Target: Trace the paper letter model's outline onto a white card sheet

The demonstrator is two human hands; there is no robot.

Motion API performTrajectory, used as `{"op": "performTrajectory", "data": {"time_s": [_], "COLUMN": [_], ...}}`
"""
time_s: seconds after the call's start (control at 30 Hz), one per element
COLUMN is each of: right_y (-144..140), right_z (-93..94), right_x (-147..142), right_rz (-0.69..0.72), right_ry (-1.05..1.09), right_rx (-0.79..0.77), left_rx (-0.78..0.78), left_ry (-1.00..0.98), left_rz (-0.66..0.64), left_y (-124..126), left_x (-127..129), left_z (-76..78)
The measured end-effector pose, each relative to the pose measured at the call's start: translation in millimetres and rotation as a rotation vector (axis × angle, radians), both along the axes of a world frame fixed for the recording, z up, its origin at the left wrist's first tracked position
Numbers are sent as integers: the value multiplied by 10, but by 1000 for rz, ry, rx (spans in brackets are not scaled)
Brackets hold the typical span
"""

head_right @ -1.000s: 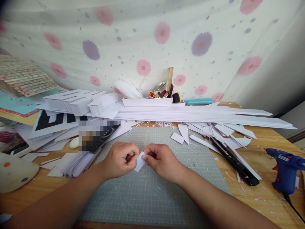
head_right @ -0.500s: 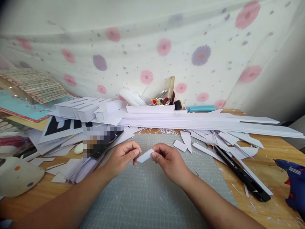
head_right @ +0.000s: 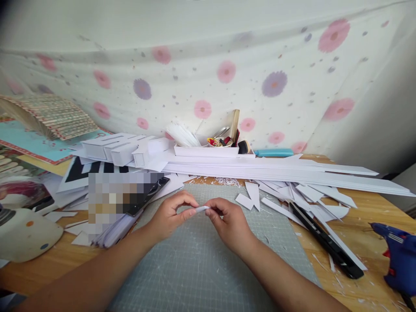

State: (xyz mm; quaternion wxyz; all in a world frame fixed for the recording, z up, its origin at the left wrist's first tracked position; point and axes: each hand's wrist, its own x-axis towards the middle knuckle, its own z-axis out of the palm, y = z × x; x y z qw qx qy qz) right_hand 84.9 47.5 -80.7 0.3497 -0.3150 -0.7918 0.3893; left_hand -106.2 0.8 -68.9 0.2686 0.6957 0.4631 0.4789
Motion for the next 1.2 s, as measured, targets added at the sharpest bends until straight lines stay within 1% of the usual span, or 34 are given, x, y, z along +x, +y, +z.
{"op": "performTrajectory", "data": {"time_s": [0.07, 0.27, 0.37, 0.5, 0.73, 0.87, 1.03, 1.2], "right_y": [-4, -17, -17, -19, -10, -9, -10, -22], "right_z": [-6, -96, -147, -182, -186, -183, -178, -177], "right_x": [7, 19, 9, -5, -5, -5, -4, -6], "right_rz": [2, 56, 58, 67, 91, 85, 74, 73], "right_ry": [-23, -156, -206, -221, -263, -265, -235, -206], "right_rx": [103, 502, 592, 626, 614, 611, 594, 529], "left_rx": [43, 169, 222, 275, 320, 311, 270, 255], "left_ry": [38, 220, 330, 425, 486, 509, 507, 491], "left_rz": [-7, -15, -19, -10, -46, -66, -53, -26], "left_y": [-4, -25, -27, -28, -24, -39, -63, -72], "left_x": [10, -1, -15, -24, -38, -46, -41, -16], "left_z": [-12, -91, -134, -155, -169, -165, -118, -100]}}
